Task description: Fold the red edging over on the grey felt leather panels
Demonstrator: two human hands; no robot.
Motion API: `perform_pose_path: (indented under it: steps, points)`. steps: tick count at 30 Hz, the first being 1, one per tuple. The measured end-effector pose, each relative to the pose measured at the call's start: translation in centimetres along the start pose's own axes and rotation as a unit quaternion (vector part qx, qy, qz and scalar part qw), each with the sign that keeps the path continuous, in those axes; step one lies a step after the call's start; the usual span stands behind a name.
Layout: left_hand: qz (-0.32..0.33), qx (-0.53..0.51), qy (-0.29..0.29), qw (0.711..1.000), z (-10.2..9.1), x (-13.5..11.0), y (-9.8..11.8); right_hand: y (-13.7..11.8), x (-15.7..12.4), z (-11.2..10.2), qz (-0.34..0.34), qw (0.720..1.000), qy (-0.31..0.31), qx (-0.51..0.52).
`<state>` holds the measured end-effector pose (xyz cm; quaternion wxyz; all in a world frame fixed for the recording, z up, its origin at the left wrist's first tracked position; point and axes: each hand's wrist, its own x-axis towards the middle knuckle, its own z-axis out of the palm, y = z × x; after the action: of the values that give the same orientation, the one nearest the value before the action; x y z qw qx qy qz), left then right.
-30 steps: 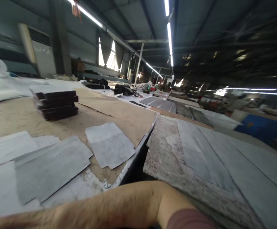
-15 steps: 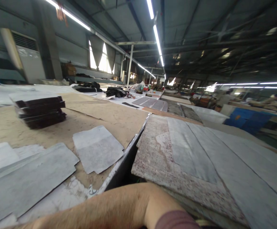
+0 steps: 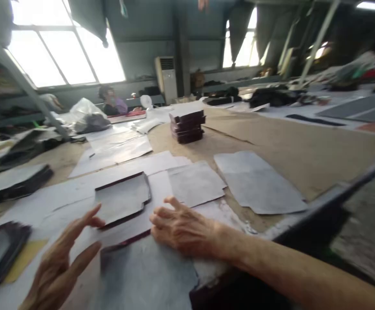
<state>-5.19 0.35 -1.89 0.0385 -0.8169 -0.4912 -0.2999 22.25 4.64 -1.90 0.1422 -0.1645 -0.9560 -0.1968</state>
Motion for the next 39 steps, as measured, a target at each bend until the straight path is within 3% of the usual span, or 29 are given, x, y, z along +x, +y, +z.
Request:
perform_pose_path:
  steps: [2, 5, 8, 11, 17, 23, 32, 39]
  points:
    - [0.002, 0.005, -0.002, 1.000, -0.6, 0.8, 1.4, 0.0, 0.2, 0.2, -0.006, 1.000, -0.001, 0.007]
    - [0.046, -0.033, -0.046, 0.997, 1.0, 3.0, 4.5, -0.3, 0.3, 0.3, -0.003, 1.000, 0.016, 0.012]
    - [-0.013, -0.114, -0.101, 0.988, 3.2, 5.0, 6.9, -0.7, 0.0, 1.0, 0.035, 0.996, 0.078, 0.034]
    - [-0.062, -0.126, -0.123, 0.982, 4.5, 5.7, 7.4, -0.6, -0.5, 1.8, 0.092, 0.983, 0.138, 0.076]
    - [-0.033, -0.106, -0.098, 0.989, 5.5, 5.1, 6.5, 0.3, -2.3, 1.2, 0.208, 0.950, 0.180, 0.148]
    - [0.000, -0.128, -0.109, 0.986, 5.8, 4.8, 6.6, -0.6, -4.0, 0.4, 0.179, 0.969, 0.125, 0.114]
    - [0.077, -0.106, -0.114, 0.985, 6.1, 4.0, 6.3, -1.0, -3.9, 0.5, 0.170, 0.982, 0.030, 0.080]
    - [0.103, -0.113, -0.139, 0.979, 6.3, 3.8, 6.2, -1.0, -3.9, 0.6, 0.189, 0.976, 0.022, 0.105]
